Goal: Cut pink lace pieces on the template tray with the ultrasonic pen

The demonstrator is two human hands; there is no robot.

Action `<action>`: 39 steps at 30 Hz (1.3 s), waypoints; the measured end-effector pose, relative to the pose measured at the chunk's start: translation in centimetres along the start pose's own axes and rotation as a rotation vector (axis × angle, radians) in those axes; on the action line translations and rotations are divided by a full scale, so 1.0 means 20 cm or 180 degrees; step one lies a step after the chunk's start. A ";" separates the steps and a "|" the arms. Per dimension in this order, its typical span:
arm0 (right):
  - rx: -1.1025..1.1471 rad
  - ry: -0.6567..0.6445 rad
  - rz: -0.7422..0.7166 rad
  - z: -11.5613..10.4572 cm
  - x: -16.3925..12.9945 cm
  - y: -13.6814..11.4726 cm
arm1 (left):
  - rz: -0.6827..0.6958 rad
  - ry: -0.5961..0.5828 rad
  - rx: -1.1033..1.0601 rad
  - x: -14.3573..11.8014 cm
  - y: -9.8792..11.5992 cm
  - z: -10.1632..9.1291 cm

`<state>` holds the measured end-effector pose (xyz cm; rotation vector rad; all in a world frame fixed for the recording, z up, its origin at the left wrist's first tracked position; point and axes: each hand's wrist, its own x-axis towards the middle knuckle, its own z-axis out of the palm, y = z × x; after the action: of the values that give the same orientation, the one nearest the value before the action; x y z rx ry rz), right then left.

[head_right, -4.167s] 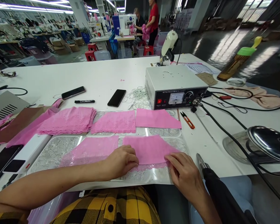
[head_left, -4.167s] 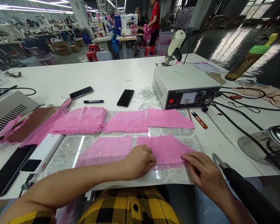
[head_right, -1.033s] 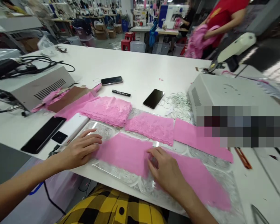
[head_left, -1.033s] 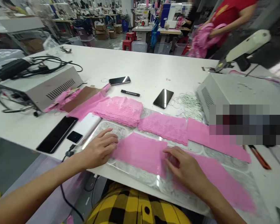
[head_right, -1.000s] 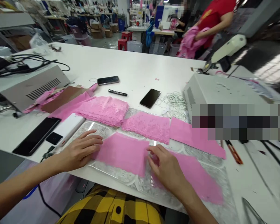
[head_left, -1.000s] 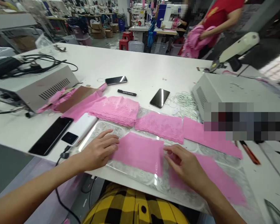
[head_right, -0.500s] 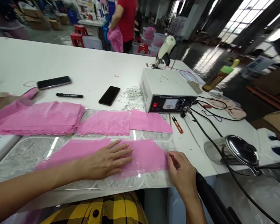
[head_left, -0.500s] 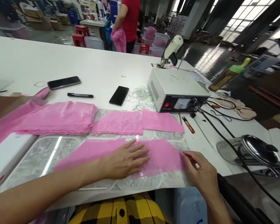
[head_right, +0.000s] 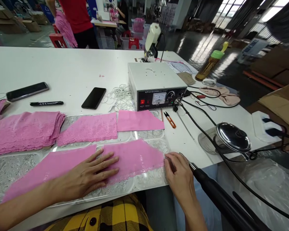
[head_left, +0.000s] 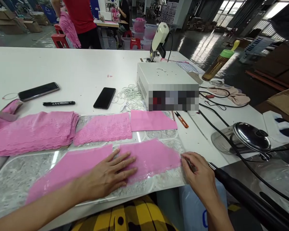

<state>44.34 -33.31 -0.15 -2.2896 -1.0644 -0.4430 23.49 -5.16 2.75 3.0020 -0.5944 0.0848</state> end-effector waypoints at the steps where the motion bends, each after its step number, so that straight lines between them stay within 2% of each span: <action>1: 0.0000 -0.0015 0.0068 0.00 0.00 0.00 | 0.0005 -0.0004 0.0022 0.00 0.00 0.00; 5: 0.0051 -0.0053 0.0313 0.03 0.00 -0.02 | 0.0050 -0.0002 0.0105 0.00 0.00 -0.01; 14: 0.0123 0.0103 0.0270 0.06 0.00 0.00 | 0.0079 0.0034 0.0121 -0.01 0.00 -0.01; 23: 0.0148 -0.0003 0.0390 0.05 -0.01 -0.02 | 0.0093 0.0057 0.0116 -0.01 0.00 -0.01; 29: 0.0357 0.0060 0.0662 0.04 0.00 -0.03 | 0.0117 0.0105 0.0123 -0.01 -0.01 -0.01; 34: 0.0377 -0.0147 0.0761 0.02 0.00 -0.04 | 0.0097 0.0028 0.0036 -0.02 -0.01 -0.01; 39: 0.0301 -0.0140 0.0768 0.01 0.01 -0.05 | 0.0185 -0.0032 0.0031 -0.03 -0.01 -0.01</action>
<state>43.66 -32.62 0.13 -2.3147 -0.7979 -0.2413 23.04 -4.74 2.90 2.9966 -0.6845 0.0765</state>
